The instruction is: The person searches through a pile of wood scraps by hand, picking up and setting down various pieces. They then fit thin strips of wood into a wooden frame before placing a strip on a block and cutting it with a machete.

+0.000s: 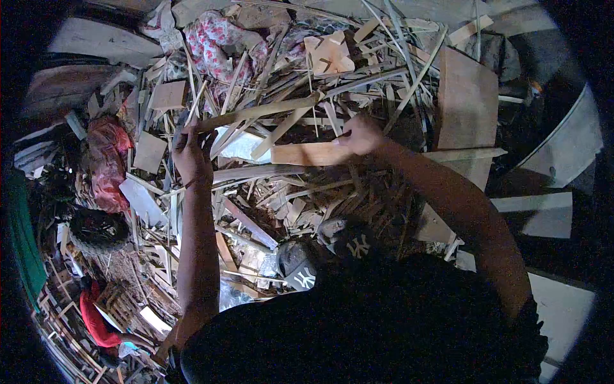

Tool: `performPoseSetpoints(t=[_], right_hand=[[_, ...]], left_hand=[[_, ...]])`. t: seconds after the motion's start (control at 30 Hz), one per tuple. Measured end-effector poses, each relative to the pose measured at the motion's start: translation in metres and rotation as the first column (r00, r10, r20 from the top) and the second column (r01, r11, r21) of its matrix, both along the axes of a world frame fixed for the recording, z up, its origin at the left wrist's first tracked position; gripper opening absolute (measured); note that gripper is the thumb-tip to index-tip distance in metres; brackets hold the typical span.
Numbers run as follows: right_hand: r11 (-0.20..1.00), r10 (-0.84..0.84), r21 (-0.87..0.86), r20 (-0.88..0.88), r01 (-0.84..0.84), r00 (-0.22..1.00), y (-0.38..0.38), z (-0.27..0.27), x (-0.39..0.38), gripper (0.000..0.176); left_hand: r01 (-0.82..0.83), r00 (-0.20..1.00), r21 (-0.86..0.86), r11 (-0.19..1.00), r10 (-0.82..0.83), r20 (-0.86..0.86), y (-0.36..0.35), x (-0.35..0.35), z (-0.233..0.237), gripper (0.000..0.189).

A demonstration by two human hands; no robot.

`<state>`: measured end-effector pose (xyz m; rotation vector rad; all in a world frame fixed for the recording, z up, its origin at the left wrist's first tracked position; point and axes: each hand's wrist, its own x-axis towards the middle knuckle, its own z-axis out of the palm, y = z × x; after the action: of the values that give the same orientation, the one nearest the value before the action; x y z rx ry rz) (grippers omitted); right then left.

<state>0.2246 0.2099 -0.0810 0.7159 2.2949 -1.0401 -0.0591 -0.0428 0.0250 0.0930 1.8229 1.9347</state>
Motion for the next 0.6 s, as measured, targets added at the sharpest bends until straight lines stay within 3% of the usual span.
performPoseSetpoints(t=[0.07,0.1,0.17,0.2,0.3,0.37,0.43,0.47,0.5,0.57,0.6], right_hand=[[0.996,-0.014,0.079,-0.357,0.045,0.934,0.003,-0.002,0.004,0.047],[0.996,-0.013,0.079,-0.358,0.044,0.933,0.004,0.002,0.003,0.047],[0.876,-0.476,-0.335,-0.489,0.347,0.731,0.009,0.013,0.004,0.036],[0.877,-0.476,-0.333,-0.49,0.347,0.73,0.013,0.025,0.003,0.036],[0.674,-0.735,-0.413,-0.291,0.612,0.612,0.026,0.068,0.0,0.031],[0.659,-0.752,-0.434,-0.378,0.614,0.541,0.029,0.072,0.0,0.031],[0.492,-0.869,-0.492,-0.327,0.718,0.372,0.039,0.076,-0.002,0.029],[0.556,-0.818,-0.506,-0.474,0.659,0.327,0.05,0.058,0.001,0.028],[0.557,-0.817,-0.506,-0.476,0.659,0.325,0.053,0.063,0.001,0.028],[0.386,-0.918,-0.677,-0.346,0.626,0.192,0.059,0.076,0.001,0.027],[0.434,-0.887,-0.597,-0.414,0.675,0.205,0.068,0.071,-0.001,0.027]], left_hand=[[0.03,1.0,0.028,0.999,-0.03,-0.006,-0.002,0.001,0.002,0.025],[0.028,1.0,0.028,0.999,-0.028,-0.007,-0.001,0.002,0.004,0.025],[0.013,1.0,0.048,0.999,-0.013,0.014,0.002,0.004,0.007,0.021],[0.013,1.0,0.05,0.999,-0.014,0.014,0.001,0.001,0.003,0.021],[0.045,0.998,0.059,0.997,-0.042,-0.04,-0.001,-0.006,-0.007,0.02],[-0.026,0.999,0.126,0.992,0.028,-0.016,0.004,-0.003,-0.005,0.01],[-0.038,0.999,0.106,0.994,0.042,-0.032,0.008,-0.001,-0.001,0.011],[-0.051,0.997,0.087,0.995,0.056,-0.046,0.01,0.0,0.001,0.011],[-0.05,0.997,0.089,0.995,0.055,-0.047,0.009,0.0,-0.001,0.011],[-0.048,0.998,0.115,0.992,0.052,-0.031,0.006,-0.001,-0.006,0.013],[-0.048,0.998,0.116,0.992,0.052,-0.032,0.007,0.0,-0.004,0.013]])
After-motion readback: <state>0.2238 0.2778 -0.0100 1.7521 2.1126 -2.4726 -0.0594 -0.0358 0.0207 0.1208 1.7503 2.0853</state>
